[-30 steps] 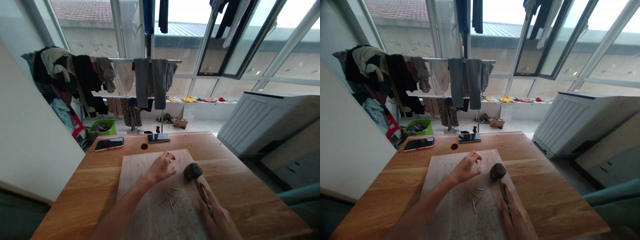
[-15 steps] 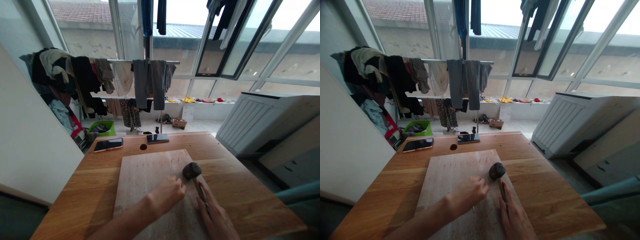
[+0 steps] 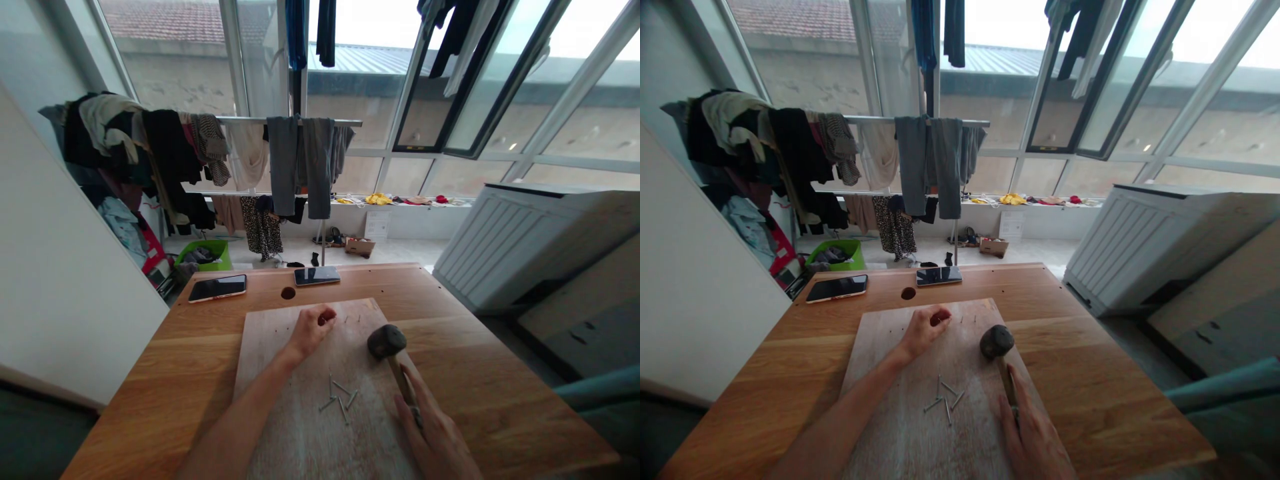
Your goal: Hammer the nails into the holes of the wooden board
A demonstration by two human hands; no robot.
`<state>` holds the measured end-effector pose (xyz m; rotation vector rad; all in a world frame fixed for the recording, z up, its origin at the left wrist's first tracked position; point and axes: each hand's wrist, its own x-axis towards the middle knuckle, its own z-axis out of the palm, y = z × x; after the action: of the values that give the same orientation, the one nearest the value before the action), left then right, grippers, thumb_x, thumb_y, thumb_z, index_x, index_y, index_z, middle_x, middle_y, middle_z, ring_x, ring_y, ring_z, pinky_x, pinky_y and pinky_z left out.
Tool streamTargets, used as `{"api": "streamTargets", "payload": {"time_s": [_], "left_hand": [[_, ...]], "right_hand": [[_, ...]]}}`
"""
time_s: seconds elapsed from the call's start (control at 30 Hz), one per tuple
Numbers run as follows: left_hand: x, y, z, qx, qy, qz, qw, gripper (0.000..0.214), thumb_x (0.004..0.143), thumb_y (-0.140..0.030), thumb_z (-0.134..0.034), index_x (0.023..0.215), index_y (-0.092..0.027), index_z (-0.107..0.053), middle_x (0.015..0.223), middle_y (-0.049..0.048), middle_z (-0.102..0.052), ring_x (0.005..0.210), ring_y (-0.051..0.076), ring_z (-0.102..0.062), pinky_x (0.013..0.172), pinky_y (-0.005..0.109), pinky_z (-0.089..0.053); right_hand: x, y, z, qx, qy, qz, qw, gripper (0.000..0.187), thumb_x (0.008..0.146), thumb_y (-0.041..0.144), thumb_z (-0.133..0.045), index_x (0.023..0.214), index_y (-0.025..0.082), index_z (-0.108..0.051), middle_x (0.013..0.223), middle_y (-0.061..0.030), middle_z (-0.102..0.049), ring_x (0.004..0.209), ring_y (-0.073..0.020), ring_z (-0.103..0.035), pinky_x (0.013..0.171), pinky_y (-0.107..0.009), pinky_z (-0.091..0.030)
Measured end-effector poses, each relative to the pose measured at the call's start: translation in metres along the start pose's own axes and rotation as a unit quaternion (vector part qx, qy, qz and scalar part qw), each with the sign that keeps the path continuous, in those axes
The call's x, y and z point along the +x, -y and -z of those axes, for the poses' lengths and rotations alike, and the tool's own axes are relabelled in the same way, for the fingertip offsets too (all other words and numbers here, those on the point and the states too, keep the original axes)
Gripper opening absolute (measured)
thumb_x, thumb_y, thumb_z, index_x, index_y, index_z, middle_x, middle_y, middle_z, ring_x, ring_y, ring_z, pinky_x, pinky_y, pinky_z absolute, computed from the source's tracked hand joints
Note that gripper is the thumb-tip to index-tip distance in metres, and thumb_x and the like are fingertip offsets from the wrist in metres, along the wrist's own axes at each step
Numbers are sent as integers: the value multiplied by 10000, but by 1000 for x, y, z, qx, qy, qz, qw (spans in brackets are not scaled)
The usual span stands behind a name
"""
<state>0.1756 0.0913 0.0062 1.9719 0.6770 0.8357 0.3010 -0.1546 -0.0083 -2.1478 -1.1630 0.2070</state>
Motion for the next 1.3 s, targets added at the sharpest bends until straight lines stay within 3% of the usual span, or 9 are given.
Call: {"api": "streamTargets", "payload": {"time_s": [0.13,0.27,0.43,0.6,0.73,0.97,1.1,1.2,1.3], "left_hand": [[0,-5,1,12,-10,1,1000,99,824,-200,-610,860,-155,-690,761,16,-703,640,121,-606,644,220,-484],[0,-4,0,17,-14,-5,1000,85,816,-174,-617,851,-158,-693,755,9,-711,656,124,-616,660,218,-484],[0,1,-2,20,-2,-2,1000,87,811,-168,-614,838,-160,-697,771,24,-719,698,146,-650,679,231,-498],[2,4,-1,17,-3,22,1000,315,776,-149,-631,1089,-183,-658,840,20,-742,705,154,-667,676,241,-510],[1,4,-1,24,-3,13,1000,389,760,-113,-624,1142,-186,-633,821,17,-741,673,153,-656,665,245,-502],[1,5,-1,23,-4,0,1000,446,741,-41,-596,1156,-201,-623,786,-4,-731,659,135,-638,655,224,-485],[0,6,-3,33,0,-12,999,399,776,-112,-620,1166,-198,-601,869,10,-721,661,126,-624,650,225,-494],[-3,0,1,87,-14,-31,996,413,791,-220,-676,1187,-176,-567,1022,54,-669,730,140,-627,699,261,-521],[-12,-16,14,178,15,-95,979,350,822,-254,-670,1150,-171,-577,1102,82,-620,904,193,-630,830,334,-522]], "right_hand": [[4,-8,5,-18,27,12,999,556,970,404,-354,1502,247,-319,1475,-85,-503,1340,-249,-485,1085,-445,-441],[10,-10,12,-27,70,39,996,550,948,404,-421,1482,280,-367,1431,-59,-556,1270,-234,-561,997,-359,-521],[20,20,11,-39,78,19,996,550,970,454,-363,1488,269,-354,1434,-57,-552,1282,-255,-549,1017,-425,-500],[38,56,6,-14,72,58,996,543,985,414,-320,1485,209,-358,1307,-107,-655,1156,-253,-648,924,-408,-545],[48,68,-4,-29,57,82,995,540,989,395,-328,1492,199,-350,1271,-121,-676,1098,-254,-678,884,-393,-550],[51,66,-14,-41,79,95,992,524,1000,359,-302,1503,215,-330,1157,-107,-729,1012,-251,-707,821,-370,-547],[48,62,-10,-33,94,84,992,534,996,370,-313,1504,207,-332,1168,-110,-725,1056,-255,-693,840,-378,-547],[41,51,-4,-28,90,68,993,541,993,398,-318,1496,202,-355,1275,-114,-675,1151,-246,-651,903,-378,-541],[33,35,2,-40,104,58,992,553,987,421,-321,1498,216,-361,1343,-100,-629,1211,-239,-613,930,-377,-548]]}}
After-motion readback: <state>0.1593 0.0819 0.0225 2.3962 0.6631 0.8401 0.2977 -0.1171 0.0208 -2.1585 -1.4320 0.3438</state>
